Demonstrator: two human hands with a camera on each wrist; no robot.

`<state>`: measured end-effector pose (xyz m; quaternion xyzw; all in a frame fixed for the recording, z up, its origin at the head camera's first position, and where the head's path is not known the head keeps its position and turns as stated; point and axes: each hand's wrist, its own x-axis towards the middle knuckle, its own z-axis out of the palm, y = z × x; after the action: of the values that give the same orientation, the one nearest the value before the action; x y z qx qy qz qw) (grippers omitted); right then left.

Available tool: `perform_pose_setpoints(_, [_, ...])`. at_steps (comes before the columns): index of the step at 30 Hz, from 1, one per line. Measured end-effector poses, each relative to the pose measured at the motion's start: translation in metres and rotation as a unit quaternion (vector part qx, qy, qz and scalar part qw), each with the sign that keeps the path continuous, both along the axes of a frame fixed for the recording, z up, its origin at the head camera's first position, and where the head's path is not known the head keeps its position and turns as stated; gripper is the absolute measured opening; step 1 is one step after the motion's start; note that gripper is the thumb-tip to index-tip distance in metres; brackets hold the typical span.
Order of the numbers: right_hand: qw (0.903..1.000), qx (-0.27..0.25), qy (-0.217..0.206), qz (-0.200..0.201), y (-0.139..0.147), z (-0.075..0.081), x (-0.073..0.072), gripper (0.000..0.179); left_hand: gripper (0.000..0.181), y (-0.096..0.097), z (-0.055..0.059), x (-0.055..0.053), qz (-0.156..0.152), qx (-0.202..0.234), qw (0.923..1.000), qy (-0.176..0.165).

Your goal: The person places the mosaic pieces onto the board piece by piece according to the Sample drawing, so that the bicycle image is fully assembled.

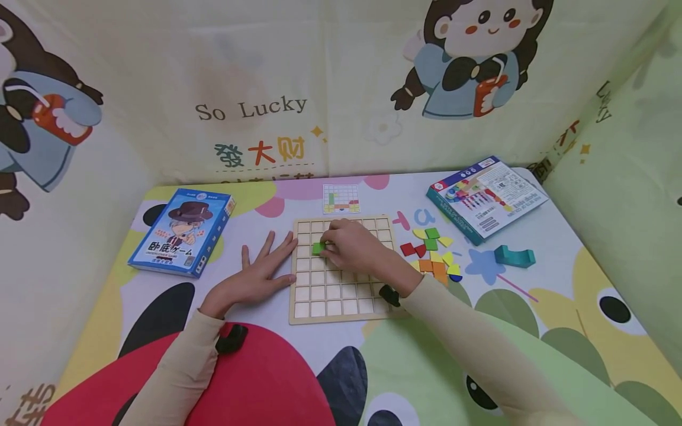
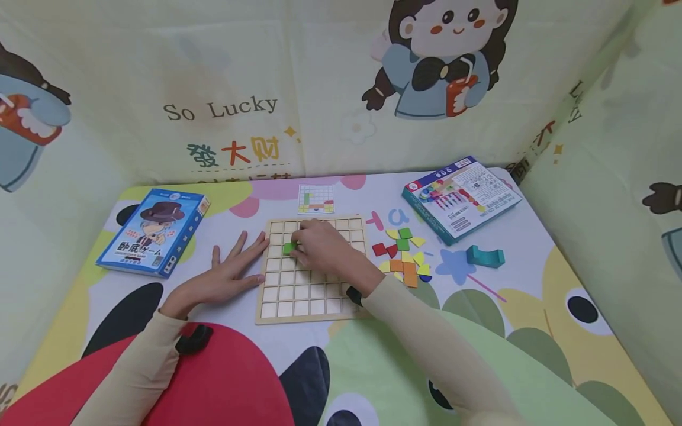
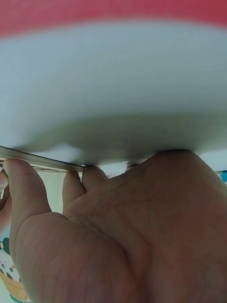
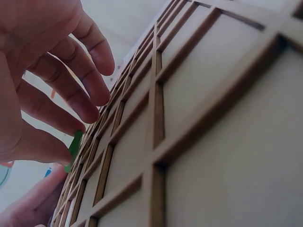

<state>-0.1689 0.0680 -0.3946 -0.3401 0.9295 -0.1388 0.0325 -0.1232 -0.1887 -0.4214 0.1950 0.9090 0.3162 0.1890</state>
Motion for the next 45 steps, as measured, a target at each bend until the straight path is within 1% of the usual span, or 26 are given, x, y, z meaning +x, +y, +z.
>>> perform_pose_setpoints(6, [0.9999, 0.012, 0.0, 0.006, -0.0032, -0.0006, -0.0011, 0.029, 0.082, -0.0003, 0.0002, 0.0008, 0.0, -0.002, 1.0, 0.001])
perform_pose_setpoints(11, [0.9998, 0.019, -0.006, 0.003, -0.0047, -0.0005, -0.001, 0.031, 0.083, -0.0007, -0.0004, 0.0008, 0.0, -0.001, 1.0, 0.0])
perform_pose_setpoints(19, [0.9995, 0.03, 0.003, 0.008, -0.006, -0.0017, -0.0022, 0.031, 0.083, -0.0006, 0.0004, 0.0008, 0.001, -0.001, 1.0, -0.001])
perform_pose_setpoints(29, [0.9992, 0.039, 0.0, 0.004, -0.006, -0.0004, -0.002, 0.033, 0.083, 0.0004, 0.0012, 0.0004, 0.002, -0.003, 1.0, -0.004])
perform_pose_setpoints(38, [0.9994, 0.034, -0.002, 0.006, -0.0061, -0.0008, -0.0018, 0.033, 0.083, -0.0011, 0.0005, 0.0006, 0.001, 0.0, 1.0, -0.003])
perform_pose_setpoints(45, [0.9998, 0.01, -0.014, -0.007, 0.0011, 0.001, 0.0002, 0.031, 0.083, -0.0002, 0.0002, -0.0006, 0.0, -0.005, 1.0, -0.003])
